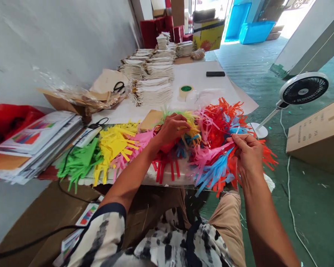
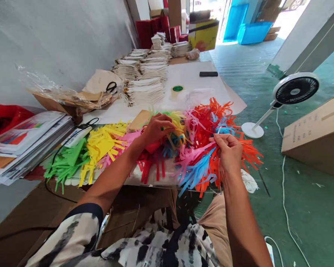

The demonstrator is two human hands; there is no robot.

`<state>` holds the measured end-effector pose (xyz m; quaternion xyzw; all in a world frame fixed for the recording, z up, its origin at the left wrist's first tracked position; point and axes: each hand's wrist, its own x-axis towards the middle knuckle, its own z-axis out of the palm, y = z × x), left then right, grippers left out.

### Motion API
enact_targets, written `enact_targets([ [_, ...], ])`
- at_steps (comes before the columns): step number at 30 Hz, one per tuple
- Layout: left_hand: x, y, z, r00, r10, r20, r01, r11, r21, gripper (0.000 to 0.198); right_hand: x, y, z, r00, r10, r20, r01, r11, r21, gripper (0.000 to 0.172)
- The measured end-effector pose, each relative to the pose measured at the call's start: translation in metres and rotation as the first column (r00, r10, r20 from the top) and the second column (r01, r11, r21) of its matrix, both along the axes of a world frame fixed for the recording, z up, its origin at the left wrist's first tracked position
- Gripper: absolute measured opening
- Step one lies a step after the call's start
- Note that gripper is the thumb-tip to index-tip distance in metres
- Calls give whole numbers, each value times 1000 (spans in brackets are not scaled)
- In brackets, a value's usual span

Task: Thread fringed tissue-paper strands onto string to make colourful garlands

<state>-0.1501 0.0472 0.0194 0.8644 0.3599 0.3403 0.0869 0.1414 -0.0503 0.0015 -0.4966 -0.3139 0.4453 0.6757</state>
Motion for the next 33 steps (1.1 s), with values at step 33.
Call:
enact_targets([
  [33,70,4,37,721,-193,666,544,753,-370,38,-15,-7,3,976,-20,215,-31,973,230,15],
])
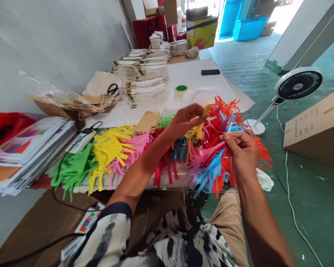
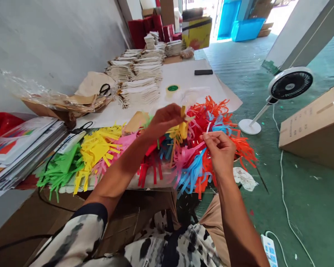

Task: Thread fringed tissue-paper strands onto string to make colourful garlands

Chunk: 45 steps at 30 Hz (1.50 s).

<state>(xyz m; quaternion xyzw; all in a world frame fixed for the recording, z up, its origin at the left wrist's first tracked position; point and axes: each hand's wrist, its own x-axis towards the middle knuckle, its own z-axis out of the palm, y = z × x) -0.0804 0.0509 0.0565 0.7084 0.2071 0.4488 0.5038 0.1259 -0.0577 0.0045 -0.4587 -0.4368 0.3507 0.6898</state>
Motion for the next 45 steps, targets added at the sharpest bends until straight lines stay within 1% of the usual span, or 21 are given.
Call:
enact_targets([
  [3,19,-20,-24,997,-63,38,67,993,-96,42,-4,-1,3,997,-21,70,18,999,41,15],
  [5,27,-28,-35,997,-83,-1,83,991,-109,43,-4,-2,5,996,-4,84,0,999,45,16],
  [8,31,-36,-43,990,-109,-92,101,991,-91,45,-3,-1,5,995,61,75,-65,997,42,16],
  [11,32,-43,-45,987,-121,-103,114,991,-70,40,-1,0,3,992,100,78,-103,994,40,16],
  [13,33,-48,-48,995,-59,-85,57,998,-25,37,-1,0,3,993,79,87,-82,996,28,18],
  [16,35,-55,-54,990,114,-89,-107,991,79,32,-3,0,4,993,37,108,-41,999,28,19],
  [17,35,-56,-55,985,148,-86,-139,985,103,31,-3,0,5,993,37,111,-41,999,26,19],
  [19,36,-58,-55,987,153,-56,-147,984,105,31,-3,-1,5,992,56,113,-58,998,14,18],
  [23,37,-57,-50,994,87,58,-87,996,-3,36,-4,-4,6,987,59,147,-65,997,41,13],
  [26,38,-58,-46,993,53,103,-46,997,-69,42,-5,-5,7,976,72,206,-85,995,55,10],
  [30,37,-59,-46,993,27,115,-9,989,-150,44,-8,-4,6,963,46,266,-68,995,75,10],
  [34,36,-58,-51,992,32,125,-9,983,-183,44,-9,-2,3,955,29,297,-67,991,118,8],
  [37,34,-57,-51,990,-3,144,39,968,-247,43,-8,-1,1,952,32,304,-74,989,125,6],
  [40,32,-55,-49,986,-49,159,95,951,-293,44,-8,-1,0,951,25,309,-73,987,144,5],
  [43,30,-55,-46,985,-99,144,140,940,-312,48,-9,-2,1,954,14,299,-50,992,113,8],
  [45,28,-55,-45,984,-105,142,145,938,-315,48,-10,-2,1,956,18,294,-44,996,83,11],
])
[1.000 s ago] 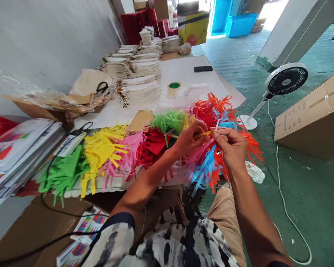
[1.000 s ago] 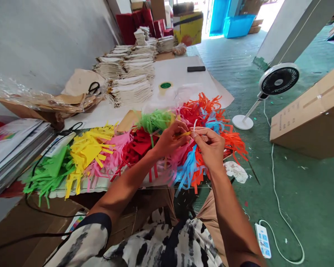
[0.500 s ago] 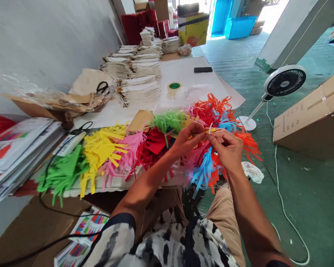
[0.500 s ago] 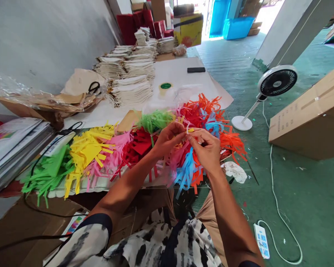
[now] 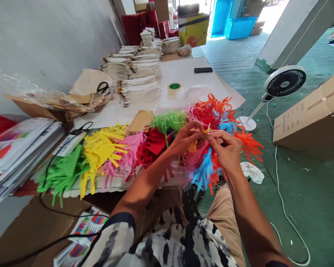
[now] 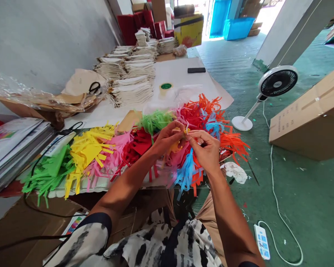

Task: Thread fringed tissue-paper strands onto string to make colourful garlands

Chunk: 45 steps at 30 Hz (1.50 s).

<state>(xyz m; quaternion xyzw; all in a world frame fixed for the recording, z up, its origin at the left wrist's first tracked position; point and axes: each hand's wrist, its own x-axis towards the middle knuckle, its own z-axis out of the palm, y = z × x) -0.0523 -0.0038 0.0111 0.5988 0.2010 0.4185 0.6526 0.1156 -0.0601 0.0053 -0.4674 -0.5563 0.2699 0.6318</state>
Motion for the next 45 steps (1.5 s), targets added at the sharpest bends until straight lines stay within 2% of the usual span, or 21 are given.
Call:
enact_targets([
  [5,-3,0,0,1000,14,10,-14,1000,-4,42,0,2,-2,999,-9,-44,6,998,-58,12],
  [11,-4,4,4,995,-101,-26,98,992,-82,47,2,10,-11,995,-46,-84,36,993,-111,10],
  [14,-5,7,5,998,-58,-30,53,988,-148,49,4,11,-12,999,-38,-25,35,990,-136,14],
  [17,-5,10,3,1000,8,-6,-9,979,-203,49,7,8,-6,996,16,83,-10,998,-64,16],
  [19,-4,12,1,1000,7,12,-4,972,-233,46,10,6,-2,984,75,159,-73,997,-15,16],
  [22,-4,14,0,999,-4,44,15,966,-260,43,14,5,2,970,140,197,-139,990,-18,16],
  [27,-3,11,4,999,-32,17,35,968,-247,43,17,8,0,970,148,192,-146,989,-26,18],
  [34,-3,9,6,997,-59,-52,47,977,-206,47,22,9,-5,973,123,196,-95,985,-147,23],
  [45,-1,8,5,997,-79,-22,72,973,-220,47,24,8,-3,958,75,277,-16,978,-208,19],
])
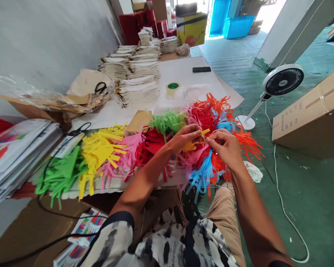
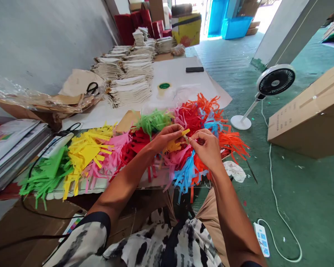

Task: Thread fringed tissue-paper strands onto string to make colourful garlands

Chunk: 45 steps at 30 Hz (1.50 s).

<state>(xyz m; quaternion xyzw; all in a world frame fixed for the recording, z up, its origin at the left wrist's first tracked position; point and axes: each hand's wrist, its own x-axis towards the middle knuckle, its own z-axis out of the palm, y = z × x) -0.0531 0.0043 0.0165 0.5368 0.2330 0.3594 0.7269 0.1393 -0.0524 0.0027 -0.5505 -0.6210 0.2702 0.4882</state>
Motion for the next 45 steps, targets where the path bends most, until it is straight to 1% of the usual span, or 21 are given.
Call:
enact_targets([
  [3,0,1,-2,1000,9,4,-9,1000,1,49,1,0,-1,999,-33,17,33,999,-14,21],
  [6,-1,2,-4,1000,22,-4,-22,1000,-15,49,0,0,0,998,-35,43,36,999,-11,22],
  [8,-1,2,-7,1000,11,-7,-11,1000,-19,49,-1,-1,1,997,-41,70,41,999,6,21],
  [12,-1,2,-11,1000,3,-5,-3,1000,6,47,-3,-1,3,985,-137,108,133,990,42,19],
  [13,0,2,-12,1000,7,-9,-7,1000,20,47,-4,-2,4,986,-136,99,132,990,43,19],
  [14,0,2,-12,1000,11,-15,-11,999,35,47,-5,-2,5,990,-111,83,108,993,42,19],
  [16,1,1,-11,999,21,-28,-20,998,53,48,-6,-5,7,998,-9,57,7,999,50,21],
  [18,1,0,-9,999,36,-35,-35,999,39,49,-8,-8,9,994,90,56,-94,993,77,24],
  [20,0,-1,-7,998,52,-34,-52,999,7,49,-8,-10,11,988,142,61,-148,983,109,25],
  [24,-1,-2,-7,999,33,-30,-34,999,-22,48,-6,-8,8,988,150,42,-154,981,116,26],
  [28,-2,-1,-8,999,11,-34,-12,1000,-11,47,-3,-2,2,994,108,11,-109,992,64,30],
  [31,-2,0,-9,999,3,-43,-3,1000,-3,48,-2,0,0,997,79,5,-79,996,51,28],
  [35,-1,1,-12,996,-12,-85,18,998,64,49,-4,0,0,999,38,-2,-38,998,52,27],
  [38,0,1,-15,991,38,-131,-20,990,138,52,-5,0,1,1000,7,-15,-6,999,54,26],
  [40,1,1,-16,986,50,-157,-21,983,183,55,-6,0,1,1000,-8,-15,9,999,45,22],
  [42,2,1,-17,982,58,-180,-11,969,249,56,-6,-1,1,1000,-14,-21,15,1000,26,20],
  [45,4,-1,-20,968,142,-206,-56,925,375,52,-6,-2,0,999,-14,-33,14,1000,1,20],
])
